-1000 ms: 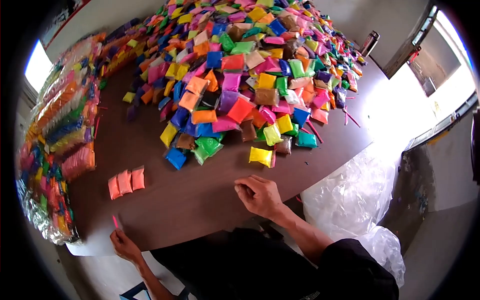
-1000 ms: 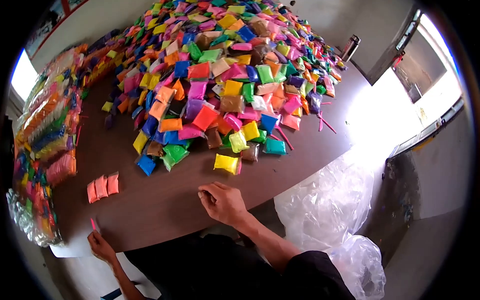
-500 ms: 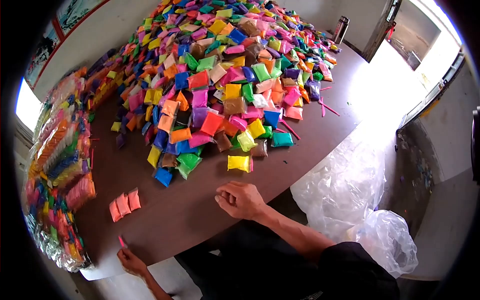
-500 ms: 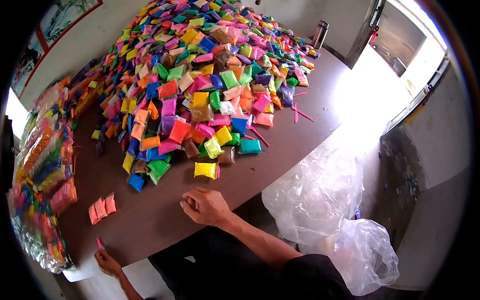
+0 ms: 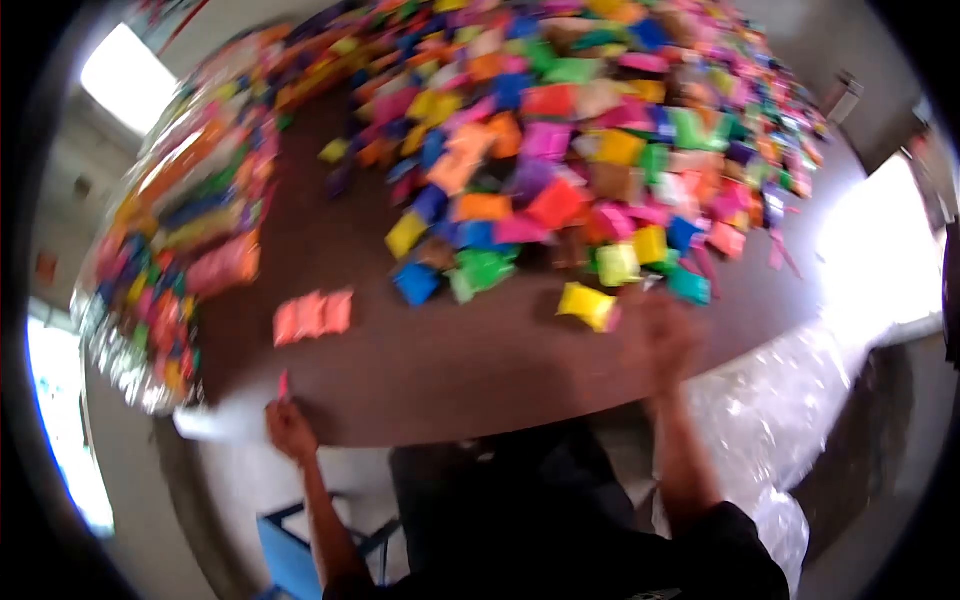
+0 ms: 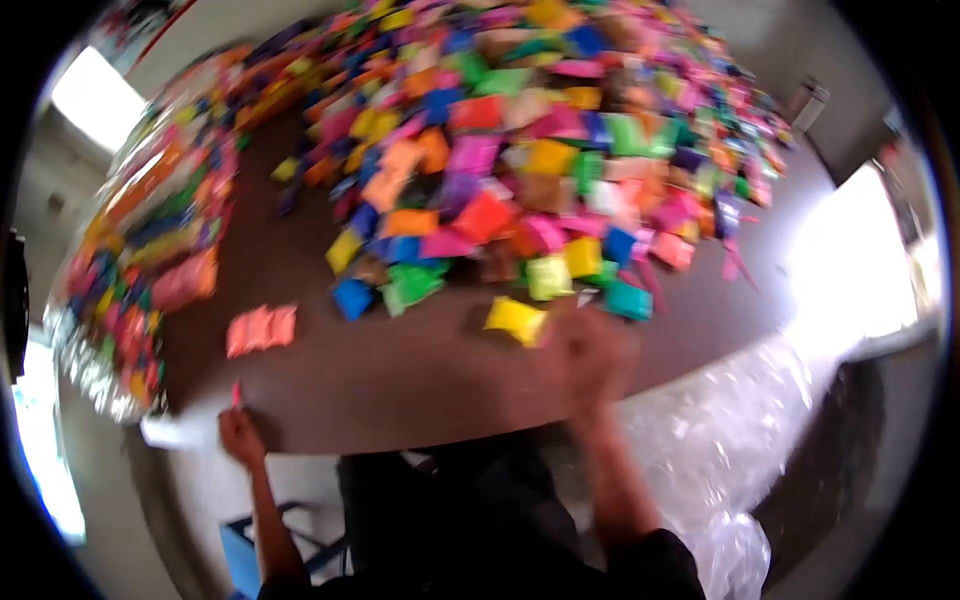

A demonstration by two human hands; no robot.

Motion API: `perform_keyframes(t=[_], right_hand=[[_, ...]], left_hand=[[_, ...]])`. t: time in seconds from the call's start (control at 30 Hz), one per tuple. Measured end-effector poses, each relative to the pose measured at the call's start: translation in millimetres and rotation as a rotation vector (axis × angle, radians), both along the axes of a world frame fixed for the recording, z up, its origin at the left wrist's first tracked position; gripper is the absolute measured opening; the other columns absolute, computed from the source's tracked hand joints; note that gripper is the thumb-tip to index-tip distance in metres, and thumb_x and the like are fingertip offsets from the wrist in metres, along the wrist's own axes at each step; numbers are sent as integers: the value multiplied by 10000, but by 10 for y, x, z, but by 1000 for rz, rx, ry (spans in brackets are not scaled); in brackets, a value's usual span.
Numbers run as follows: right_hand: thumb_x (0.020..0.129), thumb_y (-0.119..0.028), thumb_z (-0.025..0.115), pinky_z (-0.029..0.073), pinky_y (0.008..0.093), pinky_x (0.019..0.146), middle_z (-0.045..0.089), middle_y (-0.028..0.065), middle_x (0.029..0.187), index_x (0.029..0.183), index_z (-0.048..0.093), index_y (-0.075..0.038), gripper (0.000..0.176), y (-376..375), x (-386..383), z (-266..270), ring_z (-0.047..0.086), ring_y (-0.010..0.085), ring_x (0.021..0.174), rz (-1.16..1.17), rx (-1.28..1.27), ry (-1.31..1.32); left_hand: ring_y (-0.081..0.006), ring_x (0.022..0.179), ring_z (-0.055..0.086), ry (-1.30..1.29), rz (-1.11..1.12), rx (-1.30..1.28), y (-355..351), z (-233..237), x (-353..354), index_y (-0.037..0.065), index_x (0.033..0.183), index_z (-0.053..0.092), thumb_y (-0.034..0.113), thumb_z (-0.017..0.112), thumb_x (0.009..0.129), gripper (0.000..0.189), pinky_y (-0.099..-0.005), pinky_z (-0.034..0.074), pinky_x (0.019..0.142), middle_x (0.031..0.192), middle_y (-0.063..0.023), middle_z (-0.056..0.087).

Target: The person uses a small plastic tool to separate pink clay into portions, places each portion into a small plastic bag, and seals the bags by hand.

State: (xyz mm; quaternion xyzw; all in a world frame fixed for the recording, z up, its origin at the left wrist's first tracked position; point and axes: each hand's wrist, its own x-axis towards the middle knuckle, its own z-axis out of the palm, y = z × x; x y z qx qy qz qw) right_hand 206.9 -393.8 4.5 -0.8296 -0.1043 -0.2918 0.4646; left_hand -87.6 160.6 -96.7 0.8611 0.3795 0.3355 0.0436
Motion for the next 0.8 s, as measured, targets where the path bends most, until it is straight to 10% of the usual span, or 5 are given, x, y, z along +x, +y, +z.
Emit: perform_keyframes(t=[0.27, 0.8], right_hand=[[1005, -415, 694, 486, 327, 671, 680, 52, 804, 1073, 765, 8, 434, -1128, 1939, 110, 580, 132, 708, -150, -164, 369], [964, -209, 709, 550, 303, 720, 752, 13, 1012, 1190, 789, -66, 279, -1056, 2232, -204, 687, 116, 872, 11, 99, 450]], left_hand=[[-311, 738, 665, -87, 68, -26, -455, 430, 315, 57, 951, 688, 170, 687, 1008, 126, -428, 527, 691, 846, -126, 691], [-226, 781, 664, -142, 47, -116, -292, 184, 185, 81, 1009, 710, 232, 690, 1035, 154, -378, 538, 723, 857, -89, 696]])
